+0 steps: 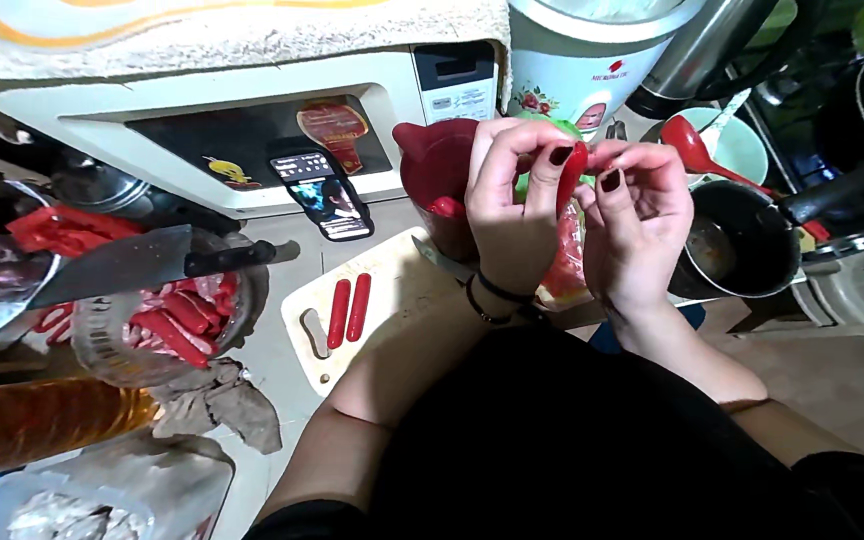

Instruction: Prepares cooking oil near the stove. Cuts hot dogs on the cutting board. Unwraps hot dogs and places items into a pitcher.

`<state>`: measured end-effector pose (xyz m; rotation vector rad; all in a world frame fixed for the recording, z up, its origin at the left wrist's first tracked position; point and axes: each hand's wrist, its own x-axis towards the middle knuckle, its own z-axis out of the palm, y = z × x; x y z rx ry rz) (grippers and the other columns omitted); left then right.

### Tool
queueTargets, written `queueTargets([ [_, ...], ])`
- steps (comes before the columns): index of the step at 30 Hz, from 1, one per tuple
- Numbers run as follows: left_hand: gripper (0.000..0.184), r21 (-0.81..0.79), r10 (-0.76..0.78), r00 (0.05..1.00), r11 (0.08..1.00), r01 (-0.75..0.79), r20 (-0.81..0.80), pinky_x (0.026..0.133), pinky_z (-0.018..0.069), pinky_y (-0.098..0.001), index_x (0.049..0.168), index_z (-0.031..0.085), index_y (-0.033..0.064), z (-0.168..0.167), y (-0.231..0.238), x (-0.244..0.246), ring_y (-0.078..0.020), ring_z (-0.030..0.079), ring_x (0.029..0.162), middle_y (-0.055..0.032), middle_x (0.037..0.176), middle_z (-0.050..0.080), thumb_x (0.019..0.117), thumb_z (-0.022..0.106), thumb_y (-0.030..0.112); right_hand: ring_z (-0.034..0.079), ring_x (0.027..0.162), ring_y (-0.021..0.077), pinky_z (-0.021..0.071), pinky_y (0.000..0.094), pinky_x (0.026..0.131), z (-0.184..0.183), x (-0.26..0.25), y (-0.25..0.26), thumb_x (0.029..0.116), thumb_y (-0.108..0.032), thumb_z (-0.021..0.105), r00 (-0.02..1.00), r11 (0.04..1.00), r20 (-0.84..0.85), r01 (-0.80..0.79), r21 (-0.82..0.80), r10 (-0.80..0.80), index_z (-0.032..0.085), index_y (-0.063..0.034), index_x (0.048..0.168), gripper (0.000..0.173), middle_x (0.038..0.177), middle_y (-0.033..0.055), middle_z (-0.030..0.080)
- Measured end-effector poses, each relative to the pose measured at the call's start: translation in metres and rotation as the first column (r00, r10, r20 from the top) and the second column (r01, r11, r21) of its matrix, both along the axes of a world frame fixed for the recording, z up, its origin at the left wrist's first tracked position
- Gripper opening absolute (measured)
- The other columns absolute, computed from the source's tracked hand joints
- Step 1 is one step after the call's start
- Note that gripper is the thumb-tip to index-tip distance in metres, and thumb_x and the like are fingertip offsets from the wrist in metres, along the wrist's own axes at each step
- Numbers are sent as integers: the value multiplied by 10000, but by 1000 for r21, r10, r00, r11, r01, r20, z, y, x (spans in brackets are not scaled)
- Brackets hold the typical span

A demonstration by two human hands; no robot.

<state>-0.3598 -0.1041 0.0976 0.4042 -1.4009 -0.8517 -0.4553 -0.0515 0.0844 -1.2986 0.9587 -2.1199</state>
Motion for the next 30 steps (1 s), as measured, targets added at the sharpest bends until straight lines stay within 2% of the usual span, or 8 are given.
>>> queueTargets([
  [4,79,-10,25,997,1000,-24,68,803,495,-123,1001,646,-40,1,4,6,-35,581,966,-68,1033,568,1001,574,-9,689,995,76,594,277,894,5,4,-5,988,-23,634,999,999,42,-14,35,13,662,-59,1196,213,1081,-26,718],
  [10,100,-27,71,997,997,-72,-34,815,525,-174,936,683,-81,-3,-2,-4,-80,607,945,-108,967,614,967,605,-26,697,887,51,602,255,830,8,15,-14,1031,-24,563,991,993,132,15,121,-31,690,-98,1003,150,943,-46,721],
  [14,225,121,-38,991,992,23,124,769,492,-169,1205,644,-63,-3,8,-2,-99,590,972,-126,1125,600,1002,580,11,675,796,49,601,248,781,14,20,-20,1086,-55,451,981,983,170,62,172,-92,622,-89,1005,193,855,-45,669],
  [17,492,172,-59,959,985,12,277,750,466,-235,1391,481,-42,-10,9,-7,-151,561,941,-151,1168,582,950,664,74,667,796,61,599,261,776,20,11,-26,1089,-45,395,965,976,199,138,167,-171,575,-102,1008,206,864,-37,648],
  [19,444,119,-48,960,993,16,276,758,547,-251,1288,542,-87,-19,4,-15,-167,629,928,-188,1120,619,919,717,86,683,767,78,616,275,741,26,4,-29,1103,-62,383,955,969,209,174,177,-210,547,-107,1009,194,845,-25,650],
  [23,291,133,-184,929,980,148,321,746,562,-256,1293,556,-91,-20,5,-4,-149,649,851,-208,1127,642,1018,522,-2,675,880,82,588,289,844,23,-5,-24,1093,-62,392,985,974,100,124,188,-144,574,-97,1037,194,927,-21,665],
  [27,335,81,-218,969,975,209,120,810,538,-220,1223,577,-172,-21,1,-7,-69,628,903,-166,1073,664,1069,366,39,667,865,29,575,243,847,20,-6,-14,1066,-45,445,998,916,29,47,397,-64,606,-94,1053,168,911,-59,677],
  [30,447,233,-282,955,938,256,88,725,505,-183,1343,429,-122,-18,4,-2,-28,560,829,-79,1026,578,1025,527,176,625,982,25,548,198,861,7,-4,-5,1026,-42,489,997,899,-74,34,437,-2,619,-74,1024,134,1072,-21,616],
])
